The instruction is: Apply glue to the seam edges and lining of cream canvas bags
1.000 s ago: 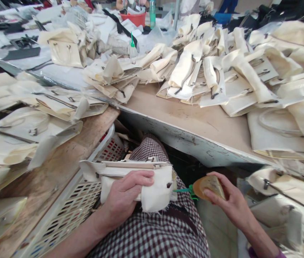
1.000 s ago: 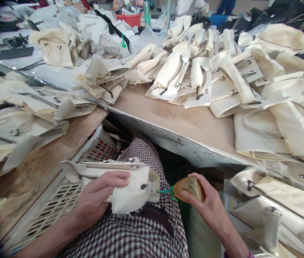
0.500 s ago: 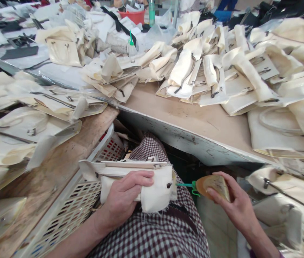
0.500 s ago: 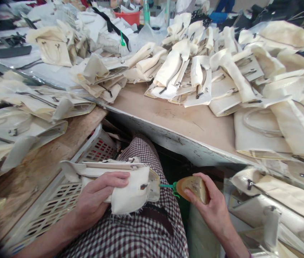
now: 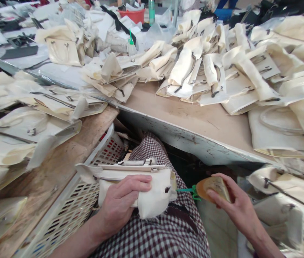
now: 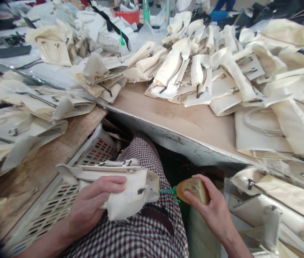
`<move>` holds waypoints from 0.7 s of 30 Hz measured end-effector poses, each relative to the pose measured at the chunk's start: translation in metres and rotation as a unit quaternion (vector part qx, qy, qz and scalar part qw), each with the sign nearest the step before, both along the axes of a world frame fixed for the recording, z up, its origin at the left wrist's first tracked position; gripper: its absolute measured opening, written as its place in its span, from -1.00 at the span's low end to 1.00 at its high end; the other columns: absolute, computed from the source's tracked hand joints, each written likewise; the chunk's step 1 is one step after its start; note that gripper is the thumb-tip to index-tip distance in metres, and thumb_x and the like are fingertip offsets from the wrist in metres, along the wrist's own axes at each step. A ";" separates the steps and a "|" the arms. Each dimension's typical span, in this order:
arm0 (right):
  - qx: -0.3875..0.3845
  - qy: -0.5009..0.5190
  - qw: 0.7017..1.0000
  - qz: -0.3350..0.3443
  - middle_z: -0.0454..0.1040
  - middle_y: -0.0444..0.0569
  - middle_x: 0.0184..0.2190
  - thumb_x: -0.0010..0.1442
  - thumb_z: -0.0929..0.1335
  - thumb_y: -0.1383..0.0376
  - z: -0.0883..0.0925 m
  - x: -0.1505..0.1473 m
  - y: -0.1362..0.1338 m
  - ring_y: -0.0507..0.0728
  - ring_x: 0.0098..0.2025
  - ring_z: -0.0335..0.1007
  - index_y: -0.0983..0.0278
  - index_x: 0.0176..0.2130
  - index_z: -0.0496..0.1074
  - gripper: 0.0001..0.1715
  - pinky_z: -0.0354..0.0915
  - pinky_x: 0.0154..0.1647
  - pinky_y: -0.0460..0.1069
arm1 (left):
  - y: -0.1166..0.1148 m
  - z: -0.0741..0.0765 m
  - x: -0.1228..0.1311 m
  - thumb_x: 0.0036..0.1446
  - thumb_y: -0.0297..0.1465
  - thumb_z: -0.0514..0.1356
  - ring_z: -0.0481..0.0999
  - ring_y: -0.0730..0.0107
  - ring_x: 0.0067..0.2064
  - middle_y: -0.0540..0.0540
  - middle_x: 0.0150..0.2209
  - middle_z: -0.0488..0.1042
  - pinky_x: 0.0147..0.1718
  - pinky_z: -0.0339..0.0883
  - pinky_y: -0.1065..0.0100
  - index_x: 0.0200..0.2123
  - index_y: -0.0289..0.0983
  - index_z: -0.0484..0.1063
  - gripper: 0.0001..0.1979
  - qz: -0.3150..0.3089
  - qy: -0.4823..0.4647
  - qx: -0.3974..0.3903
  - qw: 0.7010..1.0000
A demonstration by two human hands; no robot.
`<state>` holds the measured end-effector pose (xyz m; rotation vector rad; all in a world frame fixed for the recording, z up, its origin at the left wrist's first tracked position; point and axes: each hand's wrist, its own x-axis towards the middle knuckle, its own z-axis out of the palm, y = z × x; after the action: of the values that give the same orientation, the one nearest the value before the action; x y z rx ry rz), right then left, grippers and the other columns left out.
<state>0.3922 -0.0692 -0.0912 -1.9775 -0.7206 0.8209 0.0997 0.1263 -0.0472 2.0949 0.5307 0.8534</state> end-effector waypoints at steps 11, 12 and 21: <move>0.007 0.062 0.996 -0.056 0.55 -0.04 -0.24 0.09 0.54 -0.08 0.004 -0.022 0.001 0.20 -0.42 0.45 0.19 0.04 0.45 -0.35 0.47 -0.55 -0.01 | -0.021 -0.008 -0.029 0.35 -0.40 0.17 0.69 0.26 -0.13 -0.12 -0.19 0.68 -0.17 0.62 0.35 -0.12 -0.18 0.60 -0.82 0.054 0.001 0.028 0.998; 0.003 0.064 0.997 -0.053 0.55 -0.02 -0.22 0.09 0.54 -0.08 0.001 -0.024 0.002 0.22 -0.39 0.46 0.20 0.04 0.44 -0.34 0.47 -0.55 -0.01 | -0.024 -0.009 -0.030 0.35 -0.39 0.17 0.69 0.27 -0.13 -0.12 -0.20 0.68 -0.18 0.62 0.36 -0.12 -0.18 0.60 -0.82 0.060 -0.003 0.032 0.998; 0.019 0.011 0.999 -0.041 0.53 0.07 -0.10 0.05 0.55 -0.09 -0.017 -0.023 0.022 0.34 -0.18 0.50 0.21 0.05 0.42 -0.28 0.55 -0.43 0.08 | -0.013 -0.001 -0.019 0.29 -0.60 0.14 0.68 0.33 -0.09 -0.09 -0.23 0.68 -0.13 0.60 0.43 -0.13 -0.24 0.56 -0.76 0.032 0.004 0.079 0.996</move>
<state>0.3694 -0.0472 -0.1082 -1.9473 -0.6329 0.7723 0.0807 0.1130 -0.0484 2.2365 0.5521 0.9509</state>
